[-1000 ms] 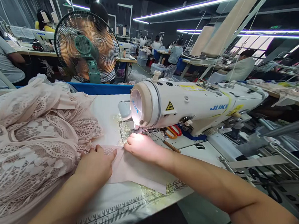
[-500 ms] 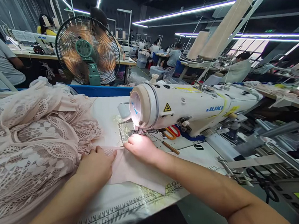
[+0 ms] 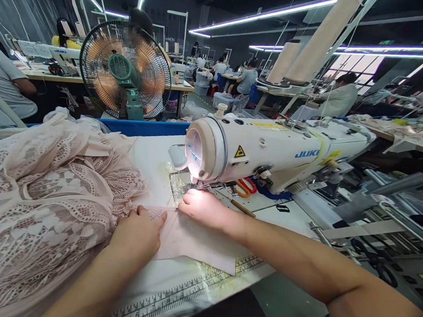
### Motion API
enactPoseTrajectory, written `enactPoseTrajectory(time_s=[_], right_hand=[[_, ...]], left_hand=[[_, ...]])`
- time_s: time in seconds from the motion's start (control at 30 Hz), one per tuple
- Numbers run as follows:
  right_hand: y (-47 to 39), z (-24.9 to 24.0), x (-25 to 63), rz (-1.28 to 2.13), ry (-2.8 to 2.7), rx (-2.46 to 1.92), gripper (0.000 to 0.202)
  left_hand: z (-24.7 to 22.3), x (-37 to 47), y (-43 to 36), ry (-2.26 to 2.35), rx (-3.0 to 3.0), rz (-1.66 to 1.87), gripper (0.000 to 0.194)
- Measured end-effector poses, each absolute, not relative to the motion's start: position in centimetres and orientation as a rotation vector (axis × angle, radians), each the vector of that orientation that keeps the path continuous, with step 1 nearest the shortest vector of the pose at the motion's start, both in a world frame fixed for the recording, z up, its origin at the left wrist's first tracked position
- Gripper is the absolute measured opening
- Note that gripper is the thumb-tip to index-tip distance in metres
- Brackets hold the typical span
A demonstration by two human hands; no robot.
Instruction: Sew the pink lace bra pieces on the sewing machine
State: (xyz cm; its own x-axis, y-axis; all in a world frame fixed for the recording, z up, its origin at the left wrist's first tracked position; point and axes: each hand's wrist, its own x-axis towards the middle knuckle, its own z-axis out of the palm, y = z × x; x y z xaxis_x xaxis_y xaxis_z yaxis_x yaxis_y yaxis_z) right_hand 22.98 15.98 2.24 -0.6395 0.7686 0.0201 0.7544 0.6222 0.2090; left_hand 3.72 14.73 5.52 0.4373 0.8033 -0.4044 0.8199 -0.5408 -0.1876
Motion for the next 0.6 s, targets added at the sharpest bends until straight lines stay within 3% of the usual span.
enactPoseTrajectory(time_s=[0.33,0.47,0.6], right_hand=[[12.5,2.5,25.2,0.241,2.732,1.681,0.009],[10.7,2.3,27.9,-0.07,2.613,2.032,0.011],[9.3,2.1,32.7,-0.076,2.363,2.445,0.023]], left_hand=[[5.4,3.7,14.8,1.496,2.639,-0.67,0.055],[5.0,3.3,14.7,1.472,2.71,-0.614,0.054],[4.3,3.1,15.0,1.248,2.751,-0.515,0.056]])
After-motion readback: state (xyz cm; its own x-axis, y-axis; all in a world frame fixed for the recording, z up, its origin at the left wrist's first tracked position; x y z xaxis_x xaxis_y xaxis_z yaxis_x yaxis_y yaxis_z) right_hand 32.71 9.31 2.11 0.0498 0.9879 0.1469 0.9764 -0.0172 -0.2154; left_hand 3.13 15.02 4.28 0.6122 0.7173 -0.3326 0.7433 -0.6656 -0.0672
